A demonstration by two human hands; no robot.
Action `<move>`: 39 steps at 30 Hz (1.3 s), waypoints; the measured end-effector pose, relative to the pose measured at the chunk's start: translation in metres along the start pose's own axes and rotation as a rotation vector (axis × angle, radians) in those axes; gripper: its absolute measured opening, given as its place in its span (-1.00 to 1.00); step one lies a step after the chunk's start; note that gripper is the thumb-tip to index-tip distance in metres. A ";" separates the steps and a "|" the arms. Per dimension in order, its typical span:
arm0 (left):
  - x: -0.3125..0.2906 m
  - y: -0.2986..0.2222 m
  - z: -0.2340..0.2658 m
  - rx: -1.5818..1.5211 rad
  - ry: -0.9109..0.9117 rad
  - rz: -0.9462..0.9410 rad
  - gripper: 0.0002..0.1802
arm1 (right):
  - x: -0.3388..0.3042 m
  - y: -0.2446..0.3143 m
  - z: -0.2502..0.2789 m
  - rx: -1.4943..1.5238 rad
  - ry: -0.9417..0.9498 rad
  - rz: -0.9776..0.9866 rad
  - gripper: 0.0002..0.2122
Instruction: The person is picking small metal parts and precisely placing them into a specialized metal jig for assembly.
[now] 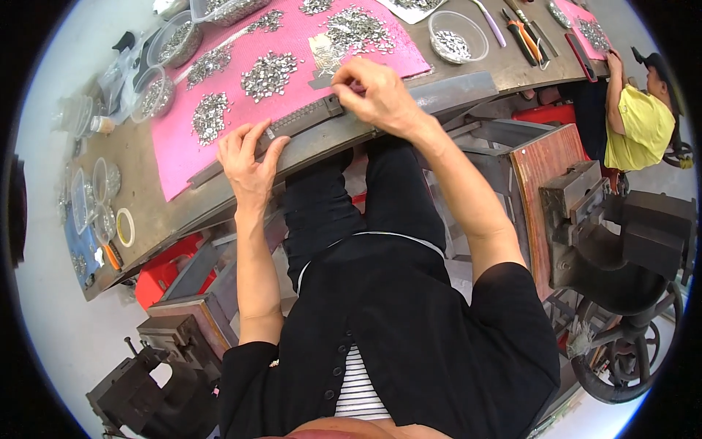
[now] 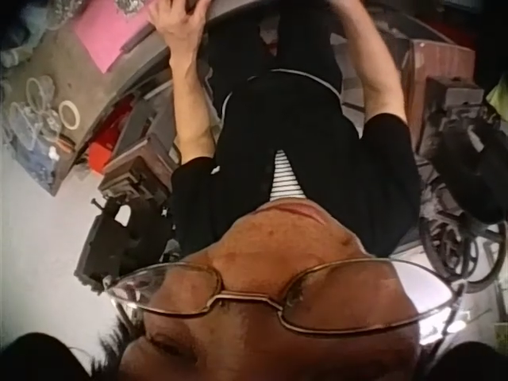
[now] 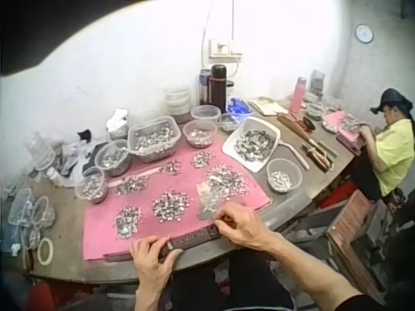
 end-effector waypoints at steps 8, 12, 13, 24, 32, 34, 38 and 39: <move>-0.002 0.001 0.000 -0.007 0.010 0.007 -0.52 | -0.016 0.003 -0.034 -0.113 0.000 0.143 -0.92; 0.001 -0.002 -0.002 -0.005 0.003 -0.013 -0.51 | -0.017 -0.005 -0.030 -0.104 -0.016 0.108 -0.92; 0.000 -0.002 -0.001 -0.005 0.003 -0.012 -0.51 | -0.017 -0.004 -0.031 -0.103 -0.016 0.105 -0.92; 0.006 -0.005 0.003 -0.005 0.045 -0.013 -0.52 | -0.014 -0.022 -0.024 0.213 -0.036 -0.099 -0.88; 0.039 0.009 -0.014 0.121 0.134 -0.068 -0.60 | -0.013 -0.017 -0.026 0.101 -0.044 -0.053 -0.87; 0.040 0.012 -0.037 0.136 0.369 -0.097 -0.52 | -0.013 -0.018 -0.026 0.116 -0.043 -0.061 -0.87; 0.035 0.010 -0.040 0.100 0.527 -0.129 -0.53 | -0.015 -0.011 -0.012 0.103 -0.103 -0.010 -0.89; 0.031 0.009 -0.039 0.070 0.565 -0.136 -0.54 | -0.019 -0.004 -0.003 0.098 -0.158 0.017 -0.89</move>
Point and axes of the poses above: each hand's wrist, its own x-axis towards the middle knuckle, its own z-axis out of the back of the hand, y = z × x, the point moved 10 cm from there along x, towards the middle knuckle, and after that the axes turned 14 degrees about x, right-handed, at the moved point
